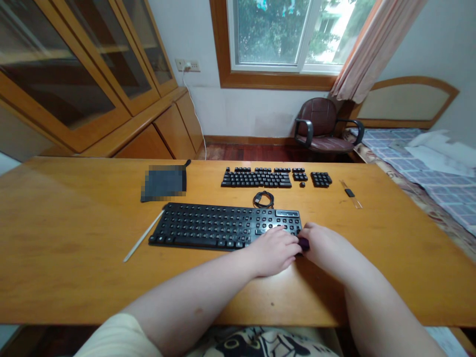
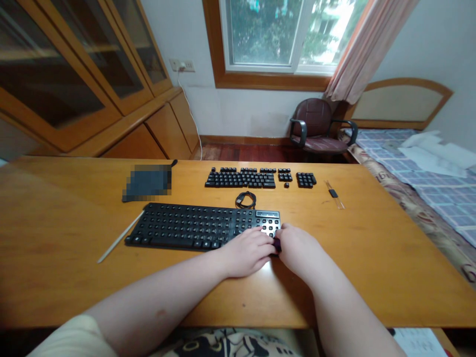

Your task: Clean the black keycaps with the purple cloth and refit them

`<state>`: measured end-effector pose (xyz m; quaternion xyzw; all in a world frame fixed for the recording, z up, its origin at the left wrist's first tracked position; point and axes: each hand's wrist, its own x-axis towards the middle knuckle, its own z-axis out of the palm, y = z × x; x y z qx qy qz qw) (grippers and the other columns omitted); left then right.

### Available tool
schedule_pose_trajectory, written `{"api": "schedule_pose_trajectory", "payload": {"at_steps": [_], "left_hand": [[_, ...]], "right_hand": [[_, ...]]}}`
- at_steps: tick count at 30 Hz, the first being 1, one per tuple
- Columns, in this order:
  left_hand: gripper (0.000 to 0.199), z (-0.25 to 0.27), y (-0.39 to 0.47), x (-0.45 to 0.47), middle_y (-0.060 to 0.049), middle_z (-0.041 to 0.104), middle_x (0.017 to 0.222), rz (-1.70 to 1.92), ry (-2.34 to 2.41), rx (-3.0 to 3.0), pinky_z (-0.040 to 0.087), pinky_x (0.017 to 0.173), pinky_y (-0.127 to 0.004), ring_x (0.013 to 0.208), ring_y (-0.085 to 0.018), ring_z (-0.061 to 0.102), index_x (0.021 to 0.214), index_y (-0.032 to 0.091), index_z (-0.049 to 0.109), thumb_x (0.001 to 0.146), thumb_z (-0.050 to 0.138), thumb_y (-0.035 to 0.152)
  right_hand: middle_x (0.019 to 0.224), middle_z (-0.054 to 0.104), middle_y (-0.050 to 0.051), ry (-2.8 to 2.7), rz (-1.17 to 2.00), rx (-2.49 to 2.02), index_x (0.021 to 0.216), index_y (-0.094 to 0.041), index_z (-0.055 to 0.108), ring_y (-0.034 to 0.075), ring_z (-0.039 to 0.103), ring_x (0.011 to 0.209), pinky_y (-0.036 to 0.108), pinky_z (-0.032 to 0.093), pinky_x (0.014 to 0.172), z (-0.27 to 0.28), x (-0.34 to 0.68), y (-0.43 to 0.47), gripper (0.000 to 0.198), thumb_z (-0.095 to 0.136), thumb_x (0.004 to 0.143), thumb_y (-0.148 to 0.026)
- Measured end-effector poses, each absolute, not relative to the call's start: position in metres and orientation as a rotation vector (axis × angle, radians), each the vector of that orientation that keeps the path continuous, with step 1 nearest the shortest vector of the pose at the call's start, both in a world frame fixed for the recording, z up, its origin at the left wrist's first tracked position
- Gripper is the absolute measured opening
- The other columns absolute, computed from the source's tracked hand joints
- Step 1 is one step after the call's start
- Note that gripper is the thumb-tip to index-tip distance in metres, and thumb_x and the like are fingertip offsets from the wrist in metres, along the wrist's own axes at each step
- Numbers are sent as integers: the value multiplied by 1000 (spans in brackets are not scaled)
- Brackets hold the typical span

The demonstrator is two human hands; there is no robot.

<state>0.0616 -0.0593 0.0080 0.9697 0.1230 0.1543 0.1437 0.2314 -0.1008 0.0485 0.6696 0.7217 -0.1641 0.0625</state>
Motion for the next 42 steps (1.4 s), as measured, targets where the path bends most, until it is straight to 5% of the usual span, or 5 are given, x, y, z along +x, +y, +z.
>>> {"api": "schedule_pose_trajectory", "payload": {"at_steps": [17,42], "left_hand": [[23,11,-59,58,-4,61,92,362,518,2837,39,80,-35,90,-20,53,100,21,58,81,51,32],[25,8,-55,57,-4,63,96,354,535,2809,39,82,-33,95,-19,53,104,22,57,82,52,34]], "right_hand": [[84,58,4,2178,-505,2022,81,-19,61,14,55,66,24,31,56,48,232,-99,14,53,70,-16],[80,65,4,2126,-681,2093,86,-20,62,16,58,70,23,35,58,56,243,-91,25,56,62,-14]]}}
